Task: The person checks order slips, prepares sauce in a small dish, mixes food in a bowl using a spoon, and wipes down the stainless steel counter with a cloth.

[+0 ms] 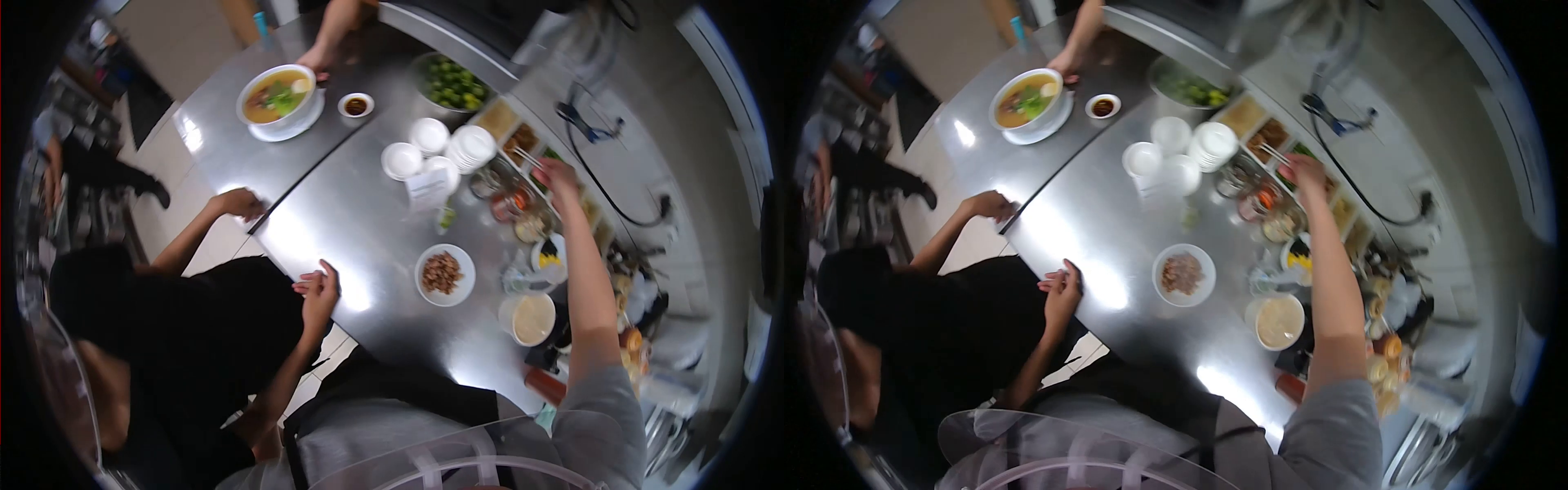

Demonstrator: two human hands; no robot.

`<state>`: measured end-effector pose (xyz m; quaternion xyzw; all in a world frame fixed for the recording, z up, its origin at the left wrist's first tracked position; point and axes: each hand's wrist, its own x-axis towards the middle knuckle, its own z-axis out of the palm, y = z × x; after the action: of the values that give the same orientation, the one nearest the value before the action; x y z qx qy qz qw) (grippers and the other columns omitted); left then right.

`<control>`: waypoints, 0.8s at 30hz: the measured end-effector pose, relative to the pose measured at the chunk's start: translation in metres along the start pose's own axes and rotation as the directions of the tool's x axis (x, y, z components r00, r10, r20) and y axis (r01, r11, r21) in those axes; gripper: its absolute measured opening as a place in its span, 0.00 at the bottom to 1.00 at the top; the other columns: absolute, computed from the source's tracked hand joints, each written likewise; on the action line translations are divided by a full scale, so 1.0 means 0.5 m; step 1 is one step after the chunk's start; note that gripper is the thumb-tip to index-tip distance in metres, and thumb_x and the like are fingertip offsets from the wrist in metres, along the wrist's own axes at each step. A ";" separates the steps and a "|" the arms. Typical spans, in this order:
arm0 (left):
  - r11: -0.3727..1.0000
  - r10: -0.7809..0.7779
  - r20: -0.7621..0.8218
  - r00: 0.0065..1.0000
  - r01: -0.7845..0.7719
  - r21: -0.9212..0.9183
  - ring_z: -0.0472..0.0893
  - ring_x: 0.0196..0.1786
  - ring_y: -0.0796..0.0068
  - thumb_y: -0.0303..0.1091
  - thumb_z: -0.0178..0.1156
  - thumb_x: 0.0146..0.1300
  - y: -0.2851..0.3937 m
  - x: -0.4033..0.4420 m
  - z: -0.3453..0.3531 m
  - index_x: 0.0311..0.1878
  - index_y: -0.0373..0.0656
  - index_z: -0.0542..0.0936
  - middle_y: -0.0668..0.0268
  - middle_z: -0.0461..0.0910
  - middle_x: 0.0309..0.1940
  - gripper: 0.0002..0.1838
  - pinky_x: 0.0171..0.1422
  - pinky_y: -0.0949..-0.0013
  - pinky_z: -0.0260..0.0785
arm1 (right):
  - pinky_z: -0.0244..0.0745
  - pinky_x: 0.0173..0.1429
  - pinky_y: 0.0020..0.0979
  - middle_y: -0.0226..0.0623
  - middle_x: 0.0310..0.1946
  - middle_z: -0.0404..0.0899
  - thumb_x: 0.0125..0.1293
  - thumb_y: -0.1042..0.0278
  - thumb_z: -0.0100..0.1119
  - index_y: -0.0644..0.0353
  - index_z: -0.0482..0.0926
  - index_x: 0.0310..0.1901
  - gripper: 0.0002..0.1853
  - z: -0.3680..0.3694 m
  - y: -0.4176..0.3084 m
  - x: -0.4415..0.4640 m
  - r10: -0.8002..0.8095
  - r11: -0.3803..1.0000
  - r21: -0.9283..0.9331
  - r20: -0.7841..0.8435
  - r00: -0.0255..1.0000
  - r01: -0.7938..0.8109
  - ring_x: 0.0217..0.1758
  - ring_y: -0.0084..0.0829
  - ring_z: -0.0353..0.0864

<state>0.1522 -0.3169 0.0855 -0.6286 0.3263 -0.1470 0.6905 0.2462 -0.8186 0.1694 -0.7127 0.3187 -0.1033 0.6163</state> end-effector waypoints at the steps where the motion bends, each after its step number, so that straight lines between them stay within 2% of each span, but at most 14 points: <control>1: 0.999 0.025 0.015 1.000 -0.026 0.044 0.79 0.21 0.68 0.26 0.41 0.65 -0.001 0.000 0.000 0.51 0.34 0.66 0.56 0.75 0.25 0.13 0.26 0.76 0.75 | 0.77 0.38 0.21 0.41 0.35 0.76 0.61 0.79 0.45 0.70 0.74 0.42 0.10 -0.002 -0.004 -0.006 -0.005 1.000 -0.002 -0.013 1.000 0.005 0.34 0.28 0.78; 3: 0.994 0.044 0.019 0.999 -0.045 0.101 0.78 0.21 0.66 0.27 0.42 0.65 -0.001 0.000 0.001 0.51 0.35 0.66 0.56 0.76 0.25 0.13 0.28 0.74 0.75 | 0.77 0.38 0.21 0.42 0.36 0.76 0.61 0.79 0.46 0.70 0.73 0.43 0.10 -0.012 -0.001 -0.003 0.038 0.997 0.070 0.000 0.999 -0.037 0.34 0.28 0.79; 5: 0.993 0.077 0.021 0.997 -0.078 0.083 0.79 0.21 0.67 0.26 0.41 0.64 -0.010 -0.001 0.001 0.50 0.33 0.66 0.56 0.76 0.25 0.13 0.28 0.76 0.75 | 0.77 0.37 0.19 0.42 0.36 0.76 0.61 0.80 0.46 0.70 0.73 0.44 0.11 -0.025 0.004 -0.002 0.059 0.992 0.112 -0.004 0.998 -0.058 0.35 0.28 0.79; 10: 0.993 0.104 0.030 0.994 -0.106 0.044 0.79 0.22 0.70 0.25 0.39 0.64 -0.002 -0.001 0.009 0.49 0.31 0.66 0.56 0.76 0.26 0.13 0.28 0.78 0.74 | 0.76 0.37 0.18 0.43 0.36 0.76 0.60 0.80 0.47 0.70 0.73 0.46 0.12 -0.054 -0.017 -0.020 0.071 0.993 0.092 0.003 0.997 -0.071 0.36 0.27 0.78; 12: 0.977 0.199 0.014 0.980 -0.199 0.079 0.79 0.22 0.71 0.25 0.39 0.64 0.008 0.001 0.013 0.49 0.31 0.66 0.56 0.76 0.25 0.13 0.29 0.79 0.74 | 0.76 0.37 0.17 0.44 0.35 0.76 0.60 0.80 0.47 0.70 0.73 0.46 0.12 -0.047 -0.027 -0.024 0.065 0.994 0.087 -0.003 0.998 -0.064 0.36 0.27 0.78; 14: 0.980 0.192 -0.028 0.981 -0.190 0.063 0.79 0.23 0.71 0.25 0.38 0.65 0.013 -0.003 0.015 0.49 0.31 0.67 0.56 0.75 0.25 0.13 0.29 0.78 0.74 | 0.75 0.38 0.17 0.44 0.36 0.76 0.61 0.79 0.47 0.70 0.73 0.46 0.12 -0.056 -0.036 -0.033 0.032 0.995 0.095 0.004 0.999 -0.033 0.37 0.27 0.78; 17: 0.994 0.068 -0.025 0.997 -0.065 0.085 0.78 0.21 0.69 0.27 0.41 0.65 0.008 -0.004 0.012 0.50 0.33 0.65 0.57 0.76 0.26 0.13 0.28 0.76 0.74 | 0.75 0.41 0.19 0.44 0.37 0.76 0.61 0.78 0.46 0.71 0.72 0.45 0.12 -0.047 -0.055 -0.060 -0.030 0.990 0.137 0.027 0.999 0.026 0.37 0.29 0.79; 18: 0.996 0.074 -0.026 0.997 -0.072 0.061 0.79 0.22 0.68 0.26 0.41 0.65 0.010 -0.004 0.011 0.51 0.33 0.65 0.57 0.76 0.27 0.13 0.28 0.76 0.74 | 0.76 0.41 0.20 0.45 0.36 0.76 0.61 0.79 0.46 0.71 0.72 0.45 0.11 -0.039 -0.067 -0.072 -0.029 0.992 0.126 0.034 0.999 0.025 0.38 0.30 0.79; 20: 0.998 0.060 -0.087 0.994 -0.057 0.034 0.78 0.22 0.74 0.23 0.42 0.63 0.003 -0.005 0.015 0.49 0.32 0.68 0.61 0.75 0.26 0.12 0.26 0.80 0.73 | 0.76 0.40 0.21 0.46 0.36 0.77 0.60 0.79 0.46 0.72 0.72 0.45 0.12 -0.023 -0.092 -0.096 -0.011 0.991 0.132 0.026 1.000 0.007 0.37 0.30 0.79; 24: 0.997 0.062 -0.101 0.993 -0.057 0.048 0.77 0.21 0.77 0.24 0.42 0.64 -0.020 -0.008 0.012 0.49 0.33 0.68 0.62 0.75 0.25 0.12 0.25 0.82 0.72 | 0.76 0.39 0.20 0.46 0.35 0.77 0.60 0.78 0.47 0.71 0.73 0.44 0.11 0.003 -0.129 -0.134 -0.018 0.995 0.094 0.076 0.997 0.010 0.34 0.27 0.79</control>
<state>0.1549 -0.3114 0.0963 -0.5945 0.3763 -0.1656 0.6911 0.2162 -0.7758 0.2463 -0.6886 0.2844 -0.0949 0.6603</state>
